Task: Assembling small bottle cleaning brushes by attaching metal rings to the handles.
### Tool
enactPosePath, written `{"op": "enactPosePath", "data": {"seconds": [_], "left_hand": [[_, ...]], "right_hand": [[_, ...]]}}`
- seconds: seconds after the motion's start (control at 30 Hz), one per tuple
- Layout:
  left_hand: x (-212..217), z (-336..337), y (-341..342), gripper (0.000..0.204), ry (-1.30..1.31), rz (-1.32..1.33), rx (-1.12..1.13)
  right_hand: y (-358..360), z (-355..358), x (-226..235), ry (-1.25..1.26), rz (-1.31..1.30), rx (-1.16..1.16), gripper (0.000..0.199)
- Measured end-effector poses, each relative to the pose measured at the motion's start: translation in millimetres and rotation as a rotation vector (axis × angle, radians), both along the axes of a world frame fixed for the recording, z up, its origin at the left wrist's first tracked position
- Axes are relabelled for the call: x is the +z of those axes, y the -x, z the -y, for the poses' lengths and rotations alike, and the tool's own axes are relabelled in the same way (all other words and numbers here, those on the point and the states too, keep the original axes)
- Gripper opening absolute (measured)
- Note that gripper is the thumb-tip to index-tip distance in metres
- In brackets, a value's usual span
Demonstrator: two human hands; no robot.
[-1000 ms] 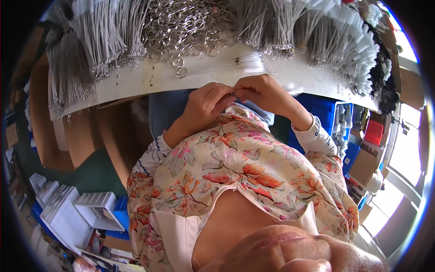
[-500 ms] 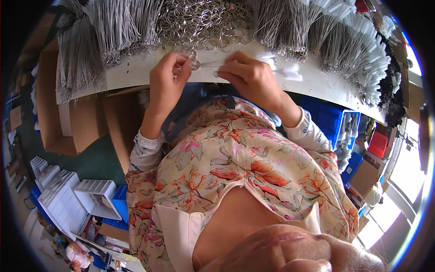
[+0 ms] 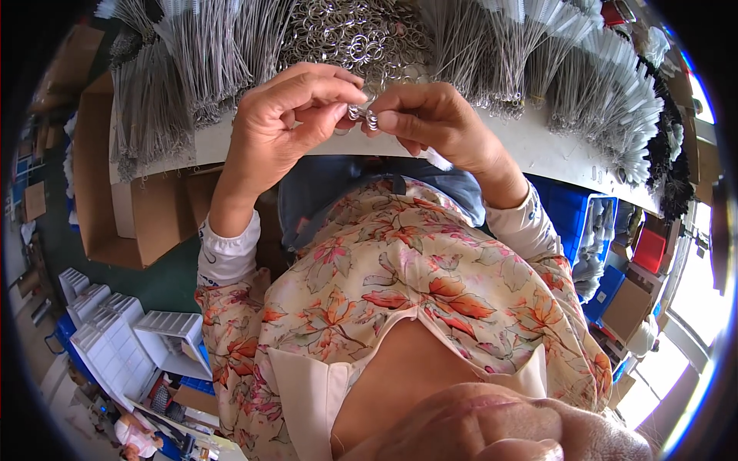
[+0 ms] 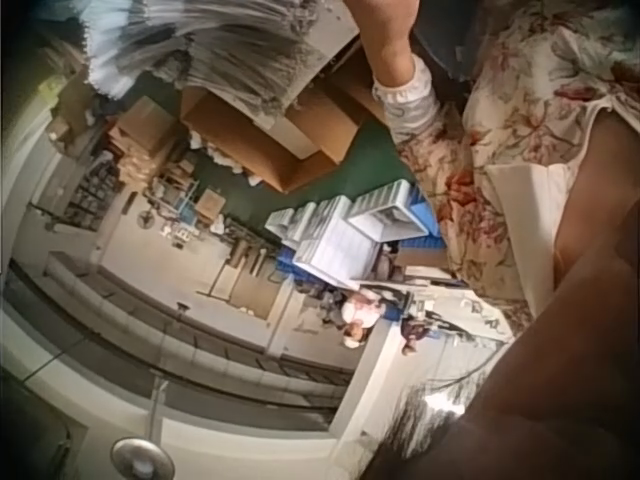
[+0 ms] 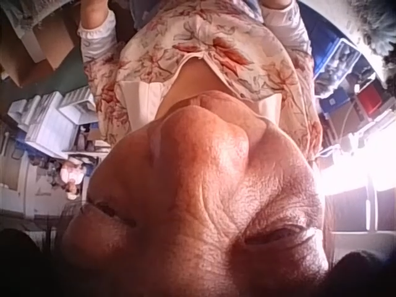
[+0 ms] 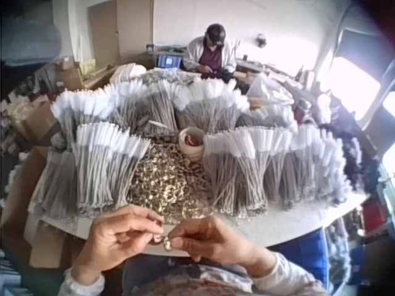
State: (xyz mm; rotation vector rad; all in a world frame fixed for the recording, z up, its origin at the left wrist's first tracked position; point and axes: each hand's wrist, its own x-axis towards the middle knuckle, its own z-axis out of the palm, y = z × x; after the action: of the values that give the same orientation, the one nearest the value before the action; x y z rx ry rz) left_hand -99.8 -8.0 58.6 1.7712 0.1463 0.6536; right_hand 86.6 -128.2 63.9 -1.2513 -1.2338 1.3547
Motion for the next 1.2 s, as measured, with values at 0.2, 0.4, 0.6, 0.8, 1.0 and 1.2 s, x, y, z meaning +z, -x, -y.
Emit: {"op": "enactPosePath", "data": {"seconds": [0.2,0.4,0.6,0.8,1.0,1.2], "left_hand": [[19,24,-12,0.033,-0.097,0.162,0.257],[31,21,-17,0.034,-0.404,0.177,0.363],[42,11,-19,0.032,-0.411,0.120,0.286],[52,-3,-23,0.019,-0.225,-0.023,0.121],[32,-1,-32,0.019,0.441,0.016,-0.031],[66,20,-25,0.018,-0.203,-0.302,0.162]], "right_hand": [[2,0,29,-0.009,-0.278,-0.197,0.021],[10,-7,41,-0.096,-0.230,-0.269,0.019],[6,-6,39,-0.141,-0.106,-0.237,0.015],[3,-1,36,-0.140,-0.191,-0.271,0.015],[-1,3,32,-0.109,-0.310,-0.255,0.016],[-4,5,34,-0.159,-0.249,-0.278,0.017]]}}
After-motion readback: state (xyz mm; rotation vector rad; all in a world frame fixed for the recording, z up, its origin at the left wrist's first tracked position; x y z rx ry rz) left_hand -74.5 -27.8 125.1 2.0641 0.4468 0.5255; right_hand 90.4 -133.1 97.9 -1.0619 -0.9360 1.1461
